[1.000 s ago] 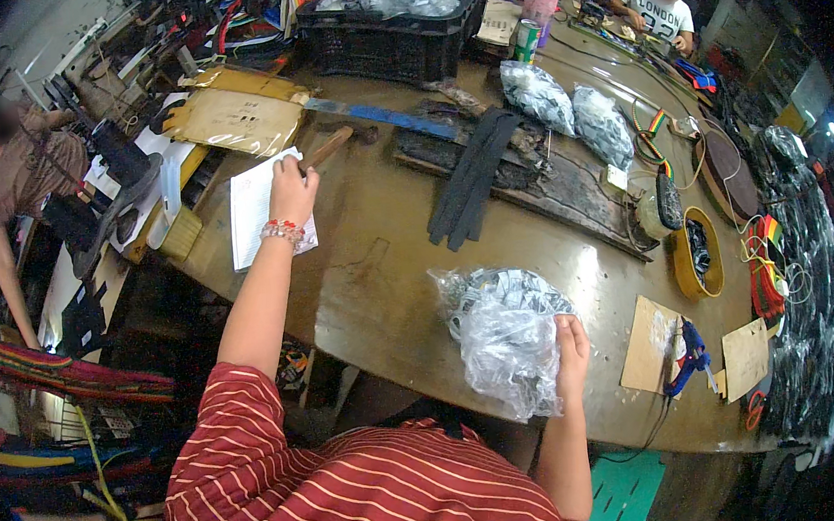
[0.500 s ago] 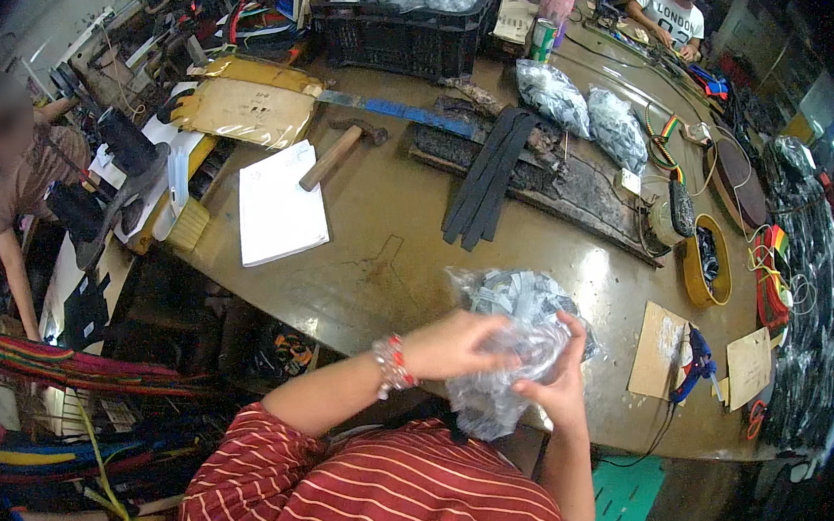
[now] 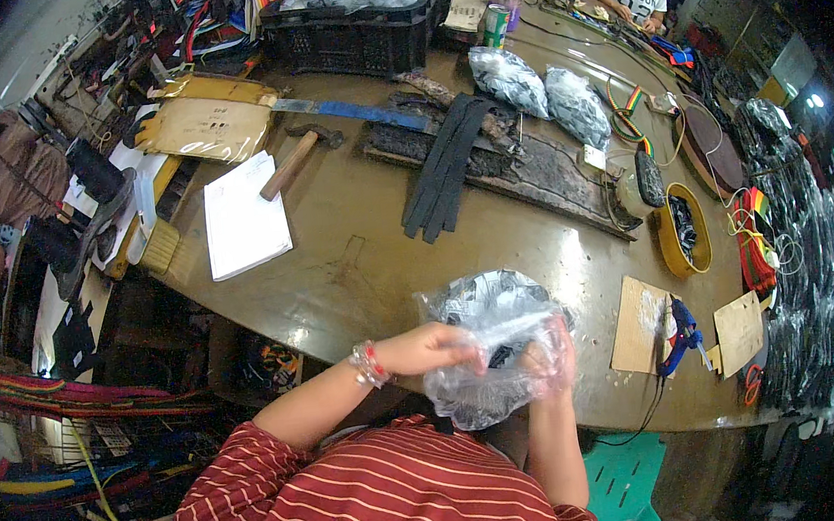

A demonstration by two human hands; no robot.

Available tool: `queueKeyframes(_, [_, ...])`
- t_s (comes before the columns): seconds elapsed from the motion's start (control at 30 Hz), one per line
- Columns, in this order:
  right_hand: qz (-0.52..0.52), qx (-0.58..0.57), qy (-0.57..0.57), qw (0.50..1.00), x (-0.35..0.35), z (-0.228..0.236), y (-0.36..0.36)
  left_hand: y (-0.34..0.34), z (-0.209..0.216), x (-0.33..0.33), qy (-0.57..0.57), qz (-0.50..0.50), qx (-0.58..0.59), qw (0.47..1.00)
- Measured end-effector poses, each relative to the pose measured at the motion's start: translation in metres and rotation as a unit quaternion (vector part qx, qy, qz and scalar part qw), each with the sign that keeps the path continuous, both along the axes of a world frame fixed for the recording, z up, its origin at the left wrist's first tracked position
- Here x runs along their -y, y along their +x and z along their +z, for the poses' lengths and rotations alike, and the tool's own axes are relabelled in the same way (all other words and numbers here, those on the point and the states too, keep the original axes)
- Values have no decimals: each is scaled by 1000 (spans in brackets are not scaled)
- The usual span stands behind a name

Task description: The person assembles black fabric bag components at a cluttered workbench. They apply hot glue to edges, attach white labels, and pack finished items into plastic bags. The person also retrieves a cardboard box from a nearby shelf and places it on the table.

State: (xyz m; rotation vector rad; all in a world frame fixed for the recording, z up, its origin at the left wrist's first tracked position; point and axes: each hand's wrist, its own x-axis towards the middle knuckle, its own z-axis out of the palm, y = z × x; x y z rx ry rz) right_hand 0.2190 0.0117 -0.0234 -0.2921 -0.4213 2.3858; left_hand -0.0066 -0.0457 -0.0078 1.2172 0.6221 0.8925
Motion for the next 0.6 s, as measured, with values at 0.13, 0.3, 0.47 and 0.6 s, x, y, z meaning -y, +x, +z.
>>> queueKeyframes(0.13, [-46, 384, 327, 862, -7, 15, 10, -22, -11, -4, -209, 78, 510, 831])
queueKeyframes(0.3, [-63, 608, 476, 632, 0, 37, 22, -45, -20, 7, -72, 202, -119, 969])
queueKeyframes(0.47, [-125, 114, 97, 981, -5, -1, 6, -31, -29, 4, -251, 133, 276, 918])
queueKeyframes(0.6, [-210, 185, 4, 960, -21, 3, 19, -39, -19, -8, -347, 182, 335, 857])
